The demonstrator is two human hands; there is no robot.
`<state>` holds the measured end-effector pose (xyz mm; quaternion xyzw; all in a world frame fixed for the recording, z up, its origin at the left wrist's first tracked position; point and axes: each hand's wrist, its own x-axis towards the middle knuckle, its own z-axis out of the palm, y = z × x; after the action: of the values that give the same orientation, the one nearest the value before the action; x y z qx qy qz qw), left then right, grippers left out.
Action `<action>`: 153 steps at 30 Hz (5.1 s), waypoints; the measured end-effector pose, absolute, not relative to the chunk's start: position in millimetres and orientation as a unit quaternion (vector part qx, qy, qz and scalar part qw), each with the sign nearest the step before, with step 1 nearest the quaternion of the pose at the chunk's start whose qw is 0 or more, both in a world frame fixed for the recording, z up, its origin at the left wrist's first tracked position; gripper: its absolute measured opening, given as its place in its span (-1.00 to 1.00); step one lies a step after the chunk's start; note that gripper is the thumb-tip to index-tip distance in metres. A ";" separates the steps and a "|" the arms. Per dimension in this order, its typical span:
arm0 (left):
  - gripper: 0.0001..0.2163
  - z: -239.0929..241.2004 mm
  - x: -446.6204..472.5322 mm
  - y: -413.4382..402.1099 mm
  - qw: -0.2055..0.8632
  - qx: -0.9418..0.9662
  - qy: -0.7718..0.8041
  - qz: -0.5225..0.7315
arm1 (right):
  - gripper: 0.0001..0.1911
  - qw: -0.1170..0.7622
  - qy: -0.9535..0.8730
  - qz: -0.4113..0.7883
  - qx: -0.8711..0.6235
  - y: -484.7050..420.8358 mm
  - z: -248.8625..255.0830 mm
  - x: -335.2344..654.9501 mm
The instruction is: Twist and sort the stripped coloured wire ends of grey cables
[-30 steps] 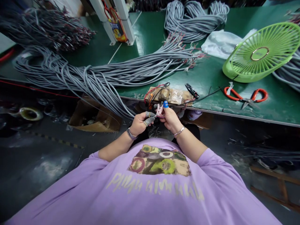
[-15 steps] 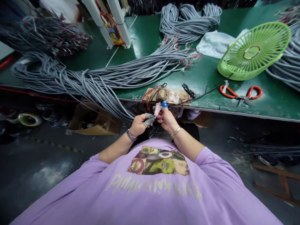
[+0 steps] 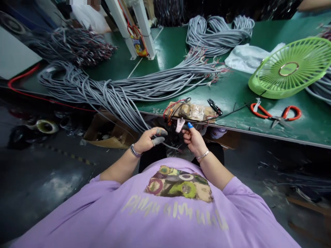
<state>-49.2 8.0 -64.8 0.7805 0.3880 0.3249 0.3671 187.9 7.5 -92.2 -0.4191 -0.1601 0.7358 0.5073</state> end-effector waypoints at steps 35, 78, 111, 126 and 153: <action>-0.87 31.0 2.2 -13.5 0.090 0.974 0.207 0.019 | -0.56 0.429 -0.293 0.703 -0.486 -7.5 -110.4 184.2; -0.64 -82.5 -51.7 -33.3 0.422 0.806 0.401 0.112 | -0.56 0.402 -0.423 0.711 -0.391 -34.0 -79.2 166.6; -0.69 -76.9 -38.5 -43.0 0.428 0.695 0.445 0.368 | -0.64 0.366 -0.522 0.646 -0.418 -28.1 -67.8 177.6; -0.61 -58.6 -53.4 -25.9 0.603 0.672 0.340 0.262 | -0.49 0.285 -0.475 0.717 -0.424 -27.5 -71.3 174.4; -0.59 -65.9 -67.7 -27.0 0.694 0.560 0.332 0.307 | -0.67 0.312 -0.664 0.623 -0.270 -33.0 -66.4 173.0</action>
<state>-67.7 -27.0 -65.9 0.5600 0.3318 0.3073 0.6942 173.0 -33.0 -66.4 -0.2697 -0.6644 0.6232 0.3121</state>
